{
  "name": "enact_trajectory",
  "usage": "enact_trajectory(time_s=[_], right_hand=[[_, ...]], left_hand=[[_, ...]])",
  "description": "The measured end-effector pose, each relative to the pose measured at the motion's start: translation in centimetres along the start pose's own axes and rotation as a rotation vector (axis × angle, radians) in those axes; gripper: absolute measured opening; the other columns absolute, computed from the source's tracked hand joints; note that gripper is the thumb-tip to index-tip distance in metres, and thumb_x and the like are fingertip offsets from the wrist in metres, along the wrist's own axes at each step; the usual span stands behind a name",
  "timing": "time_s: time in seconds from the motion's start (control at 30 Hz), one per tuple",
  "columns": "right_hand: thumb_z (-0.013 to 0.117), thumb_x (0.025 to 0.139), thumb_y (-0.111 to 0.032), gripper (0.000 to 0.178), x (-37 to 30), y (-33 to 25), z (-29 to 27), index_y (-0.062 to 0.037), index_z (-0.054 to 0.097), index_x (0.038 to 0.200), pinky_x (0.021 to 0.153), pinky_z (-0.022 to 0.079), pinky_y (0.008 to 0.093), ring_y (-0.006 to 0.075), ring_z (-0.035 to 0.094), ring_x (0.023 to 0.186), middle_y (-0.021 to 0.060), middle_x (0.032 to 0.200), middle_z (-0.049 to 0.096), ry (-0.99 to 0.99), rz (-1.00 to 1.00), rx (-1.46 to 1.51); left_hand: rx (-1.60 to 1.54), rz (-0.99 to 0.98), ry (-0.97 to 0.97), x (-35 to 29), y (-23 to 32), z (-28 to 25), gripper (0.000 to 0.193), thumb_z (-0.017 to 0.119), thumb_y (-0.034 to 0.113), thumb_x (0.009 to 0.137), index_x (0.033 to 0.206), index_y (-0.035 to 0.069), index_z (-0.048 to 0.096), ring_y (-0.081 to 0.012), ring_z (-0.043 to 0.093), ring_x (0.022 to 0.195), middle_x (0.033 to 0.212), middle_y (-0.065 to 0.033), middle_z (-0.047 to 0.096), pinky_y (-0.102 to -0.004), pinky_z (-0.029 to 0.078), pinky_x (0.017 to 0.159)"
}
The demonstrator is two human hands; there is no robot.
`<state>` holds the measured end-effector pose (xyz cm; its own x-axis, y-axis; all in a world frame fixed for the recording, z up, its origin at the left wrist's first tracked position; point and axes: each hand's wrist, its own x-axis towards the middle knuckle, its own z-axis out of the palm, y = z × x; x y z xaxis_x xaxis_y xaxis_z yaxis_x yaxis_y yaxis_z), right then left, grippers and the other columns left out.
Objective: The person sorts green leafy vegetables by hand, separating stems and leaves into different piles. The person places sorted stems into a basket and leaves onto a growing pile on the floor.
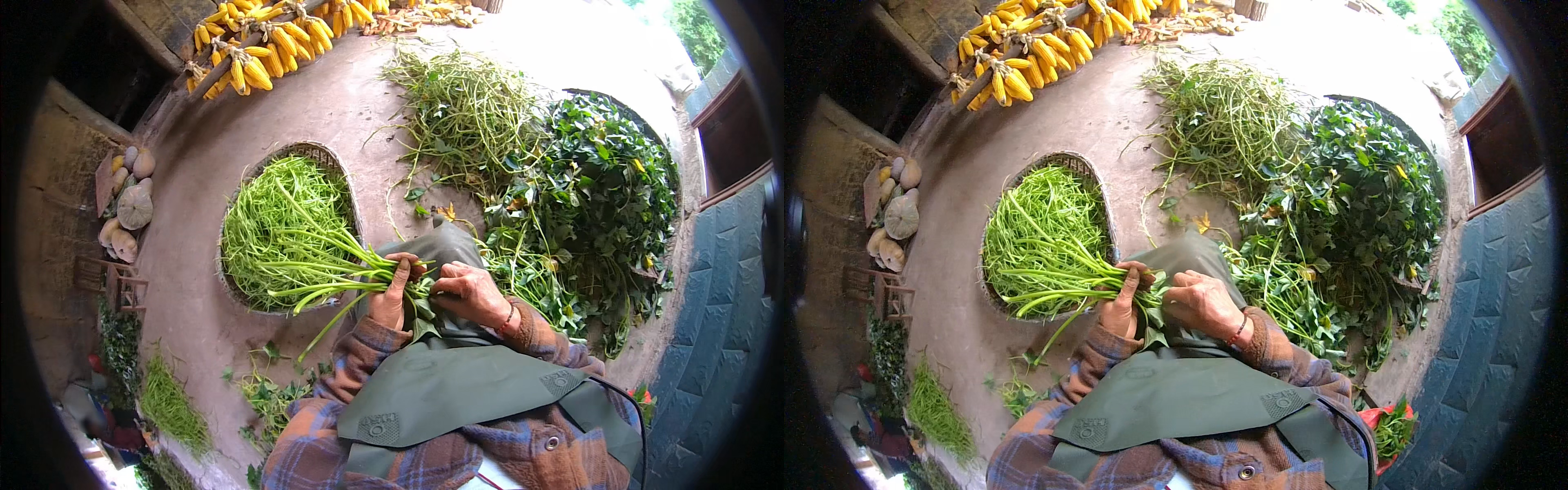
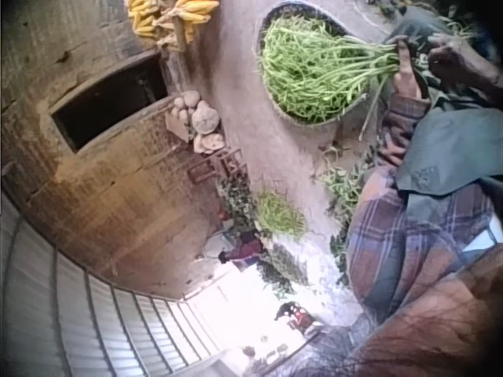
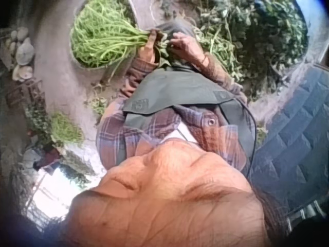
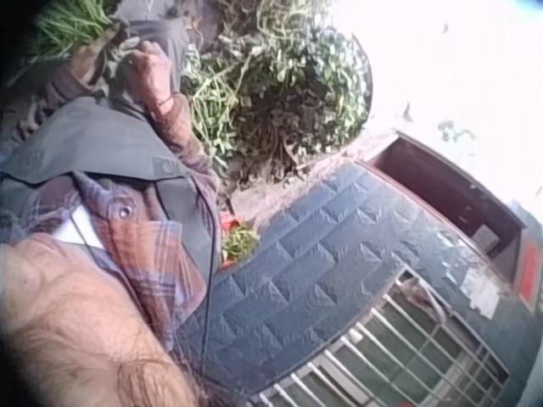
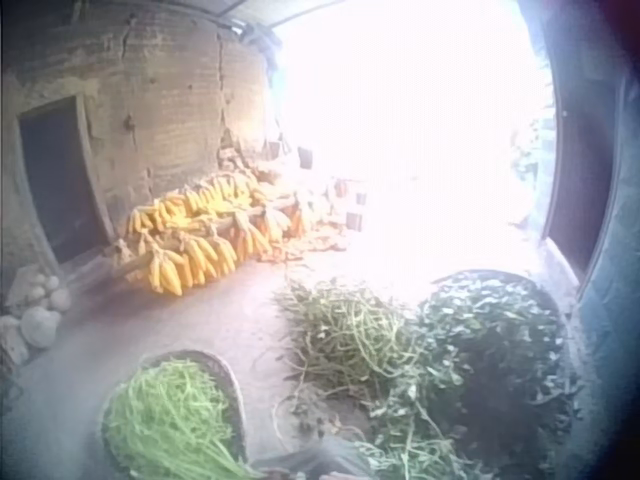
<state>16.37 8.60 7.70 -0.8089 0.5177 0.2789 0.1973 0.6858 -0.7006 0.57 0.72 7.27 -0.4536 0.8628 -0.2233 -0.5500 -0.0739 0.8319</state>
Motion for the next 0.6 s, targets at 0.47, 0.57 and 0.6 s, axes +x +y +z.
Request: enact_trajectory(time_s=[0.47,0.57,0.6], right_hand=[[0.056,0.094,-0.008,0.014,-0.5,2.5,-0.8,0.0011,0.061,0.104,0.076,0.047,0.024,0.0093,0.055,0.085,0.0007,0.089,0.061,0.304,0.424,0.857],[0.061,0.087,-0.004,0.015,-0.2,0.5,-1.4,-0.0021,0.062,0.101,0.071,0.05,0.0294,0.0155,0.061,0.08,0.0101,0.086,0.063,0.15,0.208,0.449],[0.066,0.083,-0.007,0.018,-0.3,0.4,-0.6,-0.0049,0.063,0.1,0.071,0.051,0.0337,0.0238,0.063,0.079,0.0119,0.085,0.063,0.081,0.192,0.309]], left_hand=[[-0.177,-0.018,-0.051,0.8,-0.8,-1.6,0.011,0.06,0.015,0.098,0.1,0.004,0.059,-0.0121,0.052,0.073,0.078,-0.0031,0.056,-0.0246,0.043,0.068],[-0.165,-0.026,-0.036,0.8,-0.9,-1.7,0.01,0.058,0.016,0.098,0.1,0.006,0.059,-0.0138,0.052,0.075,0.079,-0.0033,0.055,-0.0262,0.044,0.07],[-0.167,-0.025,-0.055,0.6,-0.6,-1.4,0.011,0.058,0.016,0.098,0.1,0.006,0.059,-0.0132,0.052,0.075,0.08,-0.0034,0.056,-0.0256,0.044,0.07]])
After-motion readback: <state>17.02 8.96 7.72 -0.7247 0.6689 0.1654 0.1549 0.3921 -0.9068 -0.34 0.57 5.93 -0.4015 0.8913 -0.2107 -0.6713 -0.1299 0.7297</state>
